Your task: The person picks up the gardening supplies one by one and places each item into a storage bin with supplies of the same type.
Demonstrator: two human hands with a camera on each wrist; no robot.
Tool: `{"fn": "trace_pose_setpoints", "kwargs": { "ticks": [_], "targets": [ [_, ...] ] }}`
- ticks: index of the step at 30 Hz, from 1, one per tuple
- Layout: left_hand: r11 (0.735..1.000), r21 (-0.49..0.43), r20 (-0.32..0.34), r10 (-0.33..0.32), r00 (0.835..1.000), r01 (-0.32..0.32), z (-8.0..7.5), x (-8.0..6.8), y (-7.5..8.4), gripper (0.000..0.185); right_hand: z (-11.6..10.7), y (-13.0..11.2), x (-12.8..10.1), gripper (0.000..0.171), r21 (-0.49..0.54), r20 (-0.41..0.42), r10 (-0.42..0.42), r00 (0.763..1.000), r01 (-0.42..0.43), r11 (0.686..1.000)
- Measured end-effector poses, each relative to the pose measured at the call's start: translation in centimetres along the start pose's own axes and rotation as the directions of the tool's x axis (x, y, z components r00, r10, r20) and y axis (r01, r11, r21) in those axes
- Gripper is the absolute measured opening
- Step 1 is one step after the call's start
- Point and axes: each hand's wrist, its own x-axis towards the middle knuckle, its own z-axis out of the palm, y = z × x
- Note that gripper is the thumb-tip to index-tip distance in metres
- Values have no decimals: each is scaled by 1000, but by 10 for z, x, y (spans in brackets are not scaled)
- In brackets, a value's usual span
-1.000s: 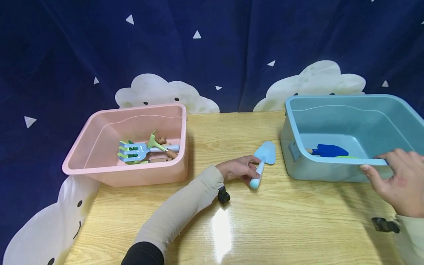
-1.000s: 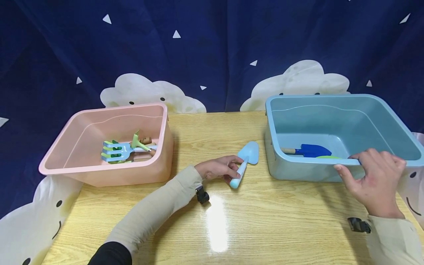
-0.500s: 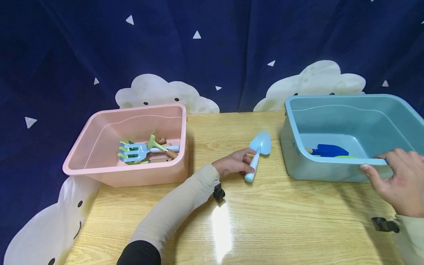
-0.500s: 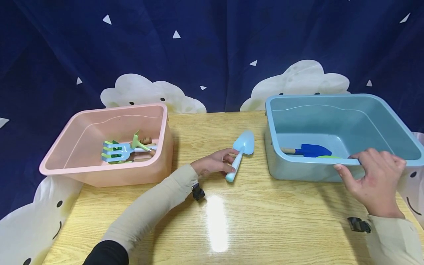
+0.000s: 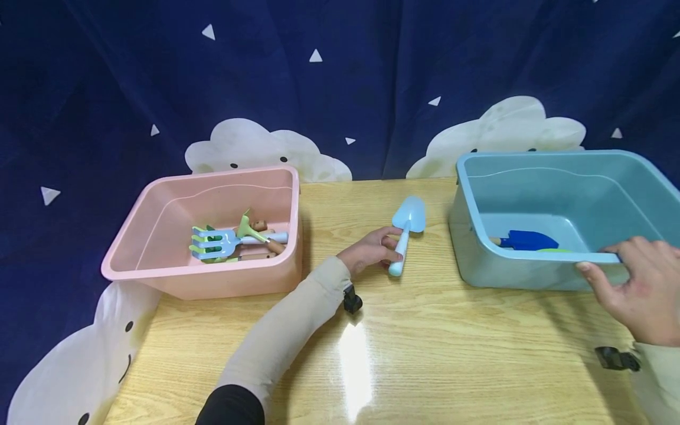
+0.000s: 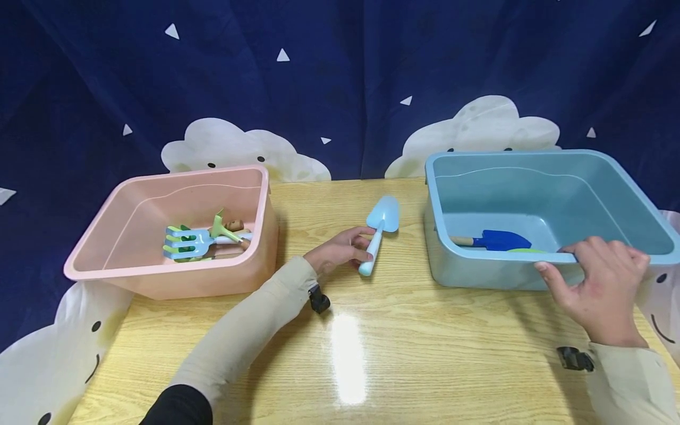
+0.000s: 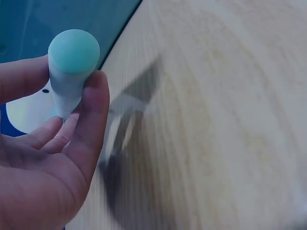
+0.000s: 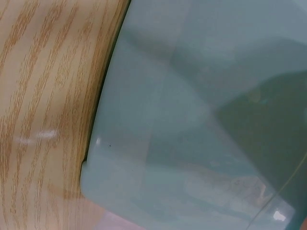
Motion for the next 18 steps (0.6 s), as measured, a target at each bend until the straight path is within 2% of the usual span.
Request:
{"fn": "trace_pose_setpoints", "kwargs": {
  "ticks": [11,18],
  "targets": [
    [1000,4,-42,26,999,-26,-10,15,11,70,-1,2,1,93,-6,11,-20,1000,20,1000],
    [998,-15,-91,52,994,-54,-10,22,30,71,-4,2,2,88,-12,47,-27,999,28,1000]
  ]
}}
